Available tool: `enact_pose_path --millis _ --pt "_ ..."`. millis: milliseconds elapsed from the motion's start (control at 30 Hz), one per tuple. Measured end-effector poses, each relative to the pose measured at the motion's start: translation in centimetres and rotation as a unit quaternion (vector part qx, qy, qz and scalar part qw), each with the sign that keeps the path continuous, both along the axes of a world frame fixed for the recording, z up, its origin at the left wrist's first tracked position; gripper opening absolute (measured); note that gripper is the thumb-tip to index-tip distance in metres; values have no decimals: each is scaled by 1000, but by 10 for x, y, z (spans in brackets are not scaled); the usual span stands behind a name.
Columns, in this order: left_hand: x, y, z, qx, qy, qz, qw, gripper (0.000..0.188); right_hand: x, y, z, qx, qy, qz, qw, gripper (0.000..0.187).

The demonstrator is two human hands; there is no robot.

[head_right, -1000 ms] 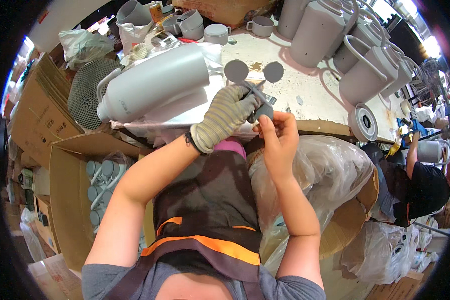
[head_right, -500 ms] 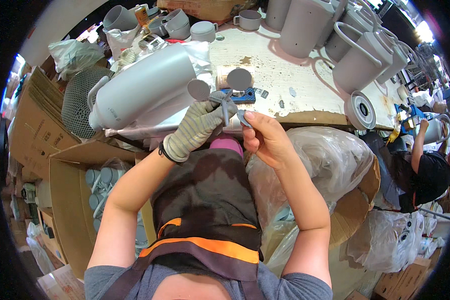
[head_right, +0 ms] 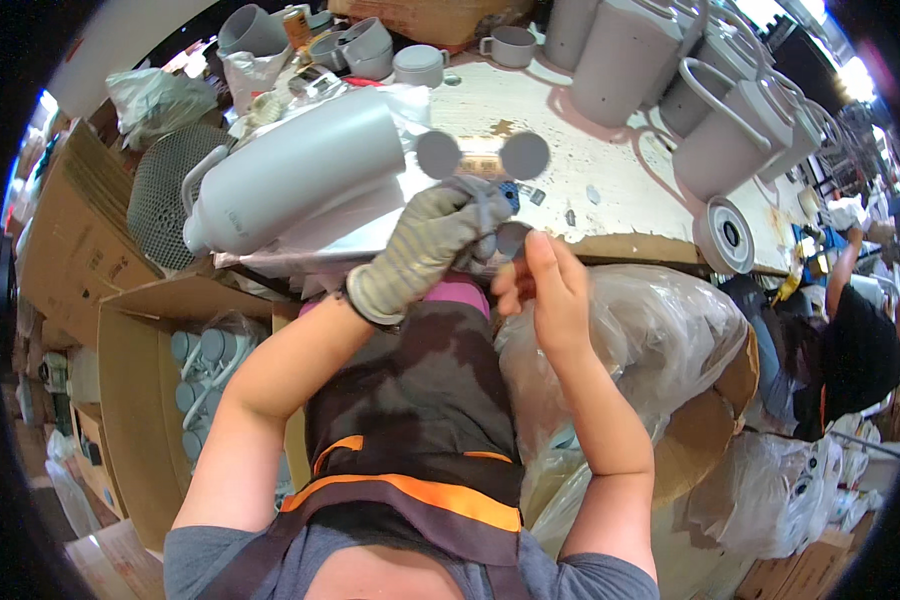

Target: The person applies a sticker to a grey plastic watering can, fits a matching lid onto the top opening, and then presses a small grey component into a slot on the side of the body.

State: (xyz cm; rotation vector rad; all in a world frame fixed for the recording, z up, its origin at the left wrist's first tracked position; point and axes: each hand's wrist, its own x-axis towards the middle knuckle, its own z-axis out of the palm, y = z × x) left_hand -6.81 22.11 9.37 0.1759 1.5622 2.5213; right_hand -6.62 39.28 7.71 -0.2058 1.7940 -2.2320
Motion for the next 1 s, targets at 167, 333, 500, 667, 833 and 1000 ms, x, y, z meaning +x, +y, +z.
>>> enact_pose_path --millis 167,333,500,667,833,1000 --pt "16 -16 0 -80 54 -96 991 27 -10 12 -32 -259 -291 335 858 63" --pt "26 -30 -6 -235 163 -126 950 29 8 13 -33 -353 -366 224 831 46" --pt "31 -15 -17 -31 -134 11 990 24 18 -8 -22 0 23 28 999 15" --pt "-17 -31 -23 23 -167 111 979 14 45 -13 6 118 570 67 811 16" --pt "-124 -64 8 -128 -55 118 983 43 49 -23 -24 154 318 35 935 16" --pt "-85 -112 26 -449 140 281 837 53 61 3 -59 169 134 -52 975 28"
